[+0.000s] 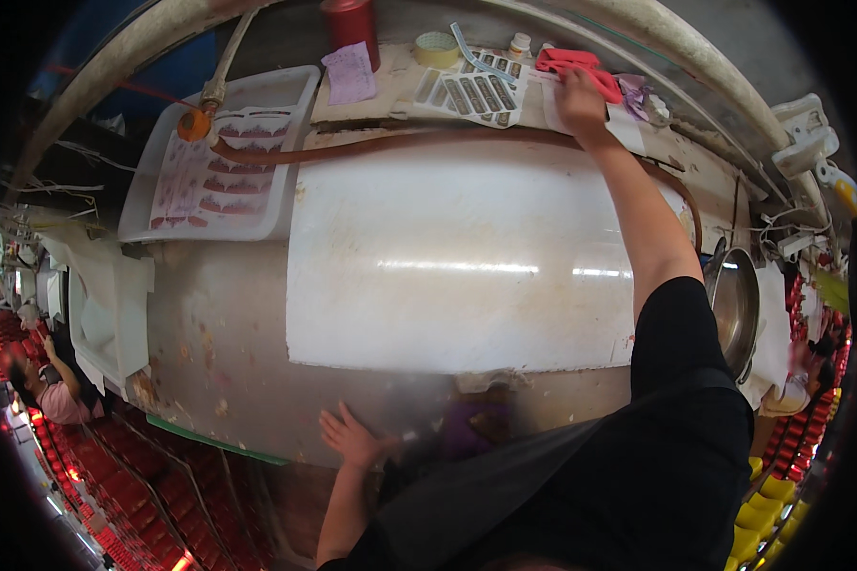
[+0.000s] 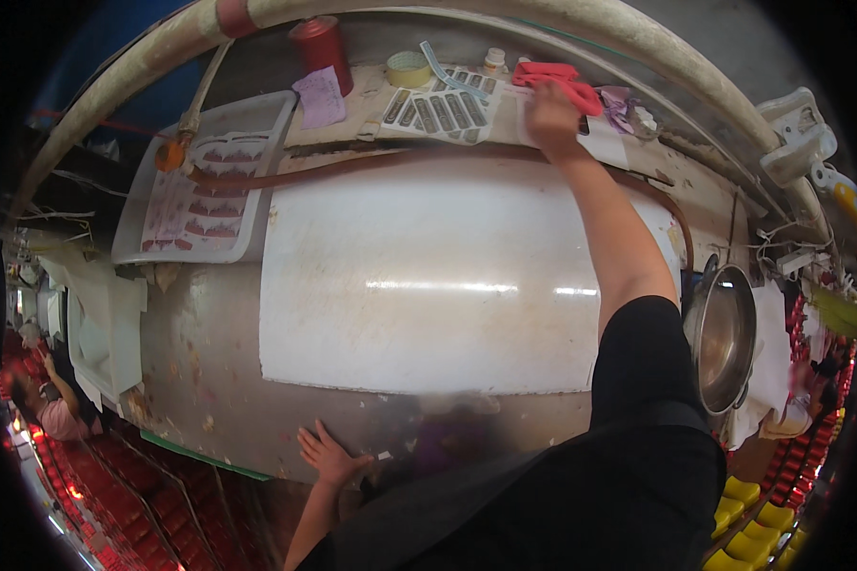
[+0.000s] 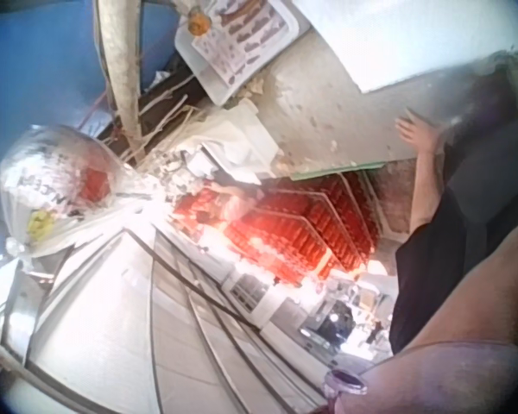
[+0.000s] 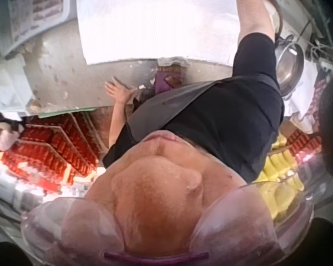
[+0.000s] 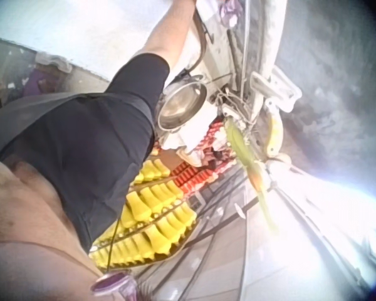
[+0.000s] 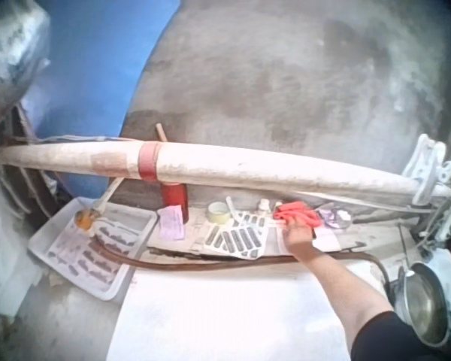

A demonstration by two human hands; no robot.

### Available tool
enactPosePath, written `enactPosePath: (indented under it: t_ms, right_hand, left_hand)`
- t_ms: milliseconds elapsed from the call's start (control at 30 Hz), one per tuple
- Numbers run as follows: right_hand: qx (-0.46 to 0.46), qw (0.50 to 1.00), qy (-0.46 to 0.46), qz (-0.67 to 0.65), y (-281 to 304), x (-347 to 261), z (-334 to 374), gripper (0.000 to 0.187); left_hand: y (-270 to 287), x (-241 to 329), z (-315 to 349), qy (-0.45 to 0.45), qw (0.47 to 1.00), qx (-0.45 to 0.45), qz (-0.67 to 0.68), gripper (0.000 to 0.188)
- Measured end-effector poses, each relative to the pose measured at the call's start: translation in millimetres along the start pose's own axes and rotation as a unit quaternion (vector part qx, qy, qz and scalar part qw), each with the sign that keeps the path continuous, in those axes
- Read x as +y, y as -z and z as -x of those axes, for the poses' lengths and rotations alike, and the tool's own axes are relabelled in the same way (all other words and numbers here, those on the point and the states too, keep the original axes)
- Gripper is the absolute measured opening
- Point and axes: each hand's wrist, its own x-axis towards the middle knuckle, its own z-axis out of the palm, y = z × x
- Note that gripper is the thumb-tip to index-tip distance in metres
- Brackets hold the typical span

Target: The person retrieves a sheet of stickers from a shelf, tears off individual stickers, and places them into a tray. They then wipe the countertop with a cloth.

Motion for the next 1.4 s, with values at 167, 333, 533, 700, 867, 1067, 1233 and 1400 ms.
enactPosePath:
  t_ms: [167,333,533,700,867,1067,1233,1400]
  right_hand:
    - [-0.039,0.98,0.087,-0.172,12.6,-60.3,-12.7,0.033]
    - [-0.077,0.982,0.025,-0.172,27.0,-58.7,-1.0,0.018]
    - [0.152,0.986,-0.065,0.004,-9.6,43.0,41.0,0.014]
    - [-0.249,0.944,-0.127,0.174,-8.0,86.4,62.7,0.014]
    - [-0.389,0.862,-0.323,0.032,2.4,81.9,26.8,0.067]
    - [-0.403,0.793,-0.433,-0.148,-16.6,100.1,14.3,0.076]
    - [-0.346,0.83,-0.434,-0.046,-35.1,102.2,12.3,0.079]
    - [-0.422,0.822,-0.382,-0.041,-23.4,86.9,3.5,0.095]
  left_hand:
    - [-3.2,-3.3,-1.3,-0.009,1.0,0.004,-0.005,0.149]
    - [-8.4,-8.9,-3.8,-0.011,1.0,0.003,-0.013,0.151]
    - [-10.8,-10.3,-1.4,-0.012,1.0,0.002,-0.005,0.152]
    - [-10.1,-8.9,-0.8,-0.013,1.0,0.006,-0.002,0.151]
    - [-10.2,-8.1,-0.4,-0.012,1.0,0.011,-0.013,0.15]
    - [-4.8,-3.8,1.4,-0.014,1.0,0.008,-0.009,0.149]
    - [0.3,-0.6,1.3,-0.007,1.0,0.0,-0.006,0.148]
    - [-4.3,-5.2,2.7,-0.014,1.0,0.01,-0.007,0.147]
